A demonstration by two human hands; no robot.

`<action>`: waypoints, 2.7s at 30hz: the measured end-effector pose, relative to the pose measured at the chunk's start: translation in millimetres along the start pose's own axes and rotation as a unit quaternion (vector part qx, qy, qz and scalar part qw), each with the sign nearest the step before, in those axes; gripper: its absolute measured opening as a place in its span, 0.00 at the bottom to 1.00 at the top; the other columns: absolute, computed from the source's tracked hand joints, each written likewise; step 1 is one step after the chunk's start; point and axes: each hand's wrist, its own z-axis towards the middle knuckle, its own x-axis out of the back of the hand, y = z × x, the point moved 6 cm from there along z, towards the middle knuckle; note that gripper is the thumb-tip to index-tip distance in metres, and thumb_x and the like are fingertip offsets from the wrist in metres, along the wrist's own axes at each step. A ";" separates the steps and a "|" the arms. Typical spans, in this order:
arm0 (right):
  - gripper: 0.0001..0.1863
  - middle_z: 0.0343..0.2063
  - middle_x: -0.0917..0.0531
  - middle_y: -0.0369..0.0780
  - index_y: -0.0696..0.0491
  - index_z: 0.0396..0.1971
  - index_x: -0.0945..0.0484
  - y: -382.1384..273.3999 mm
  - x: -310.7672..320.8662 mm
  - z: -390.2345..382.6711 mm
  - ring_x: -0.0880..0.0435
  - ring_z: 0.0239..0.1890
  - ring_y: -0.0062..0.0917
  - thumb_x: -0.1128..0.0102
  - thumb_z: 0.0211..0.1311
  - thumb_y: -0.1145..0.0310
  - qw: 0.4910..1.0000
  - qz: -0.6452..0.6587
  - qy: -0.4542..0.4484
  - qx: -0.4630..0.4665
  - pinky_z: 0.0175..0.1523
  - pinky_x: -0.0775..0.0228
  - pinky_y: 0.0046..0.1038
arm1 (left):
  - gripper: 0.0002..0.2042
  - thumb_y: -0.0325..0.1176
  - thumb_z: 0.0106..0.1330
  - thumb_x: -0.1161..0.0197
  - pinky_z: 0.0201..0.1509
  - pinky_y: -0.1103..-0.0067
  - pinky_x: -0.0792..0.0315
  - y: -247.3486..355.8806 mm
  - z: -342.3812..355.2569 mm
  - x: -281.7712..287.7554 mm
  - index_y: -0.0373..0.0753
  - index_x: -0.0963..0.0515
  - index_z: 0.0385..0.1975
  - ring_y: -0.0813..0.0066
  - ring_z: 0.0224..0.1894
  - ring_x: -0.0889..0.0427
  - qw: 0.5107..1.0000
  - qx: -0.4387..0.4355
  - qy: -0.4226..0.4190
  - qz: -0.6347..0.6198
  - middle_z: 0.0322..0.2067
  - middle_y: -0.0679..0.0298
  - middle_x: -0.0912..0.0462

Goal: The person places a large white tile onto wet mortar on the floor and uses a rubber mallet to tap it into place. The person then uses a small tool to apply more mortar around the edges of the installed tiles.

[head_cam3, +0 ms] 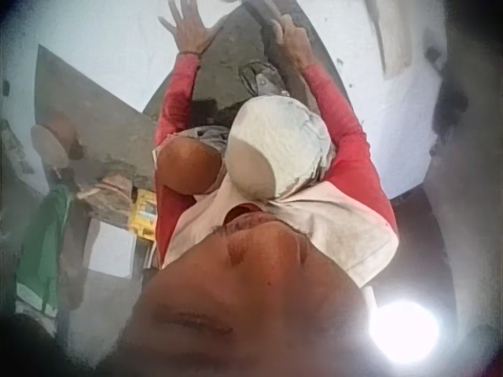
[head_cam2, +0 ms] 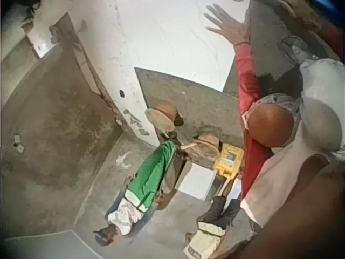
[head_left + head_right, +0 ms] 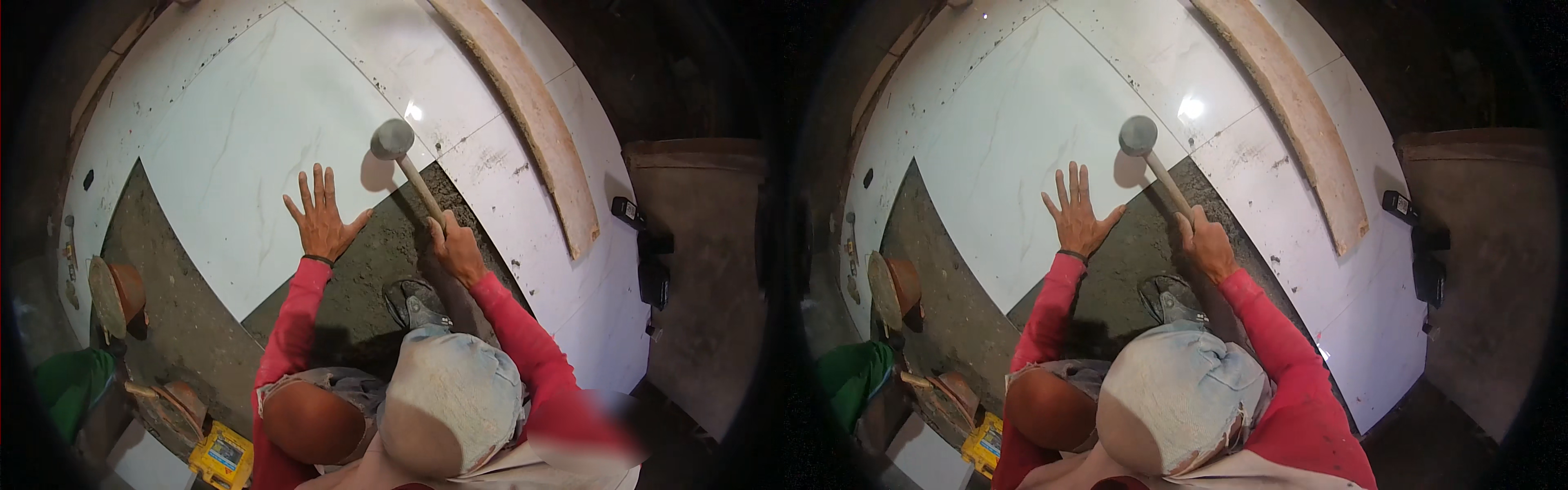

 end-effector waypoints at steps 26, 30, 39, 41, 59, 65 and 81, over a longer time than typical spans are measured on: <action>0.10 0.17 0.23 0.54 0.54 0.38 0.35 -85.7 -18.2 45.7 0.22 0.22 0.54 0.50 0.70 0.63 0.995 0.027 -0.036 0.090 0.22 0.35 0.50 | 0.60 0.80 0.49 0.51 0.68 0.39 0.69 -55.7 -19.5 11.2 0.37 0.58 0.72 0.51 0.75 0.67 0.996 -0.005 -0.088 0.033 0.73 0.48 0.63; 0.12 0.16 0.23 0.55 0.55 0.37 0.35 -98.7 -34.4 85.1 0.22 0.22 0.55 0.52 0.71 0.61 0.989 0.048 0.026 0.141 0.23 0.34 0.50 | 0.59 0.79 0.47 0.49 0.70 0.41 0.68 -58.6 -17.3 13.0 0.41 0.54 0.72 0.57 0.76 0.63 0.999 -0.007 -0.050 -0.014 0.73 0.54 0.59; 0.08 0.19 0.22 0.54 0.56 0.38 0.33 -176.7 -25.7 80.7 0.22 0.21 0.54 0.51 0.71 0.66 0.981 0.101 0.000 0.165 0.22 0.35 0.46 | 0.54 0.77 0.53 0.52 0.76 0.55 0.65 -97.3 -57.8 22.1 0.42 0.54 0.72 0.62 0.75 0.58 0.994 0.111 0.008 -0.020 0.73 0.60 0.54; 0.08 0.18 0.23 0.54 0.56 0.38 0.33 -149.1 -50.2 80.1 0.22 0.20 0.53 0.51 0.71 0.66 0.980 0.041 -0.003 0.195 0.21 0.35 0.45 | 0.53 0.76 0.54 0.52 0.75 0.54 0.64 -111.9 -78.3 24.8 0.42 0.54 0.72 0.62 0.75 0.58 0.987 0.156 0.023 -0.015 0.73 0.60 0.53; 0.12 0.23 0.24 0.49 0.62 0.41 0.30 -235.0 -105.8 129.2 0.27 0.21 0.40 0.57 0.73 0.67 0.931 0.149 0.078 0.324 0.28 0.35 0.39 | 0.51 0.64 0.54 0.40 0.74 0.53 0.63 -133.5 -106.0 25.0 0.39 0.51 0.71 0.56 0.75 0.57 0.973 0.188 0.085 -0.108 0.72 0.57 0.52; 0.15 0.25 0.19 0.53 0.61 0.45 0.28 -92.4 -187.8 155.8 0.23 0.23 0.48 0.52 0.71 0.63 0.963 -0.022 -0.008 0.269 0.25 0.32 0.41 | 0.50 0.65 0.59 0.46 0.75 0.56 0.60 -124.9 -124.4 27.2 0.39 0.57 0.72 0.59 0.75 0.58 0.972 0.211 0.091 -0.041 0.73 0.58 0.56; 0.22 0.28 0.18 0.52 0.60 0.57 0.31 -72.1 -94.9 83.8 0.20 0.25 0.43 0.52 0.70 0.63 0.973 0.013 -0.112 0.203 0.30 0.31 0.42 | 0.40 0.53 0.62 0.44 0.75 0.54 0.67 -138.3 -96.2 66.2 0.39 0.47 0.70 0.57 0.73 0.49 0.957 0.194 0.160 -0.142 0.70 0.55 0.44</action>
